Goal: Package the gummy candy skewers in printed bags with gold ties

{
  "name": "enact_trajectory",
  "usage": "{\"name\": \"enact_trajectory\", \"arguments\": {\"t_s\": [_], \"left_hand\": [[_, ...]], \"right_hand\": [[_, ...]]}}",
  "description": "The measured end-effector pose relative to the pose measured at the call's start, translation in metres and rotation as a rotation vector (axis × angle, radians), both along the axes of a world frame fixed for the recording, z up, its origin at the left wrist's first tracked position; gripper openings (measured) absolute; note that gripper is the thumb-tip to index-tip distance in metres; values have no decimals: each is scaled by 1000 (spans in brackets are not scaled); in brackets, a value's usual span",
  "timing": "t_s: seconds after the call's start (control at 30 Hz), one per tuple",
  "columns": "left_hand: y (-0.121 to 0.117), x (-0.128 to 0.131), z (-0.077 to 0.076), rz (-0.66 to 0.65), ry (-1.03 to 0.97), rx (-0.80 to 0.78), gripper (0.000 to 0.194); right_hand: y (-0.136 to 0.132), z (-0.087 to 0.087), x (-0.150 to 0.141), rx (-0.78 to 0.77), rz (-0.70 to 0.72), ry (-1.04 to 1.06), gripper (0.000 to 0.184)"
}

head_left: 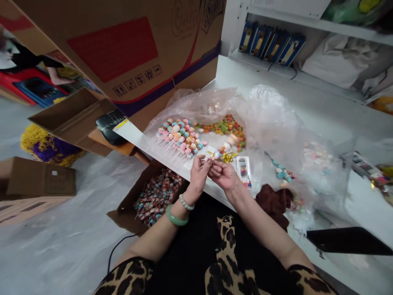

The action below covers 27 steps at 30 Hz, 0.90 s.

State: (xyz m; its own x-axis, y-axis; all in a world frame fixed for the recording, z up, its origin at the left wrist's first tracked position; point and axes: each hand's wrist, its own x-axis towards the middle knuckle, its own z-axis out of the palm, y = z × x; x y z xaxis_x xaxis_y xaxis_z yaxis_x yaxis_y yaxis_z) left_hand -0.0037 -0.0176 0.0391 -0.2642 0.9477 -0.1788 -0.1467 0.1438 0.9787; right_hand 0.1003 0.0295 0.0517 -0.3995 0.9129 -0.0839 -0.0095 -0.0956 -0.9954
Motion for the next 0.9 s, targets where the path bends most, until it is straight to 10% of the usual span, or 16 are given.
{"name": "enact_trajectory", "arguments": {"t_s": [0.13, 0.27, 0.57, 0.8, 0.9], "left_hand": [[-7, -24, -13, -661, -640, -368, 69], [-13, -41, -13, -775, -541, -280, 54], [-21, -81, 11, -941, 451, -102, 23], [-50, -126, 13, -1042, 994, -442, 17], [-68, -162, -2, -917, 1197, -679, 38]], "right_hand": [[-12, -11, 18, 338, -104, -245, 28], [-18, -12, 30, 412, 63, -440, 23], [-27, -30, 37, -615, 559, -14, 31], [-60, -23, 12, 318, 697, -799, 18], [-51, -19, 48, 424, 295, -1092, 30]]}}
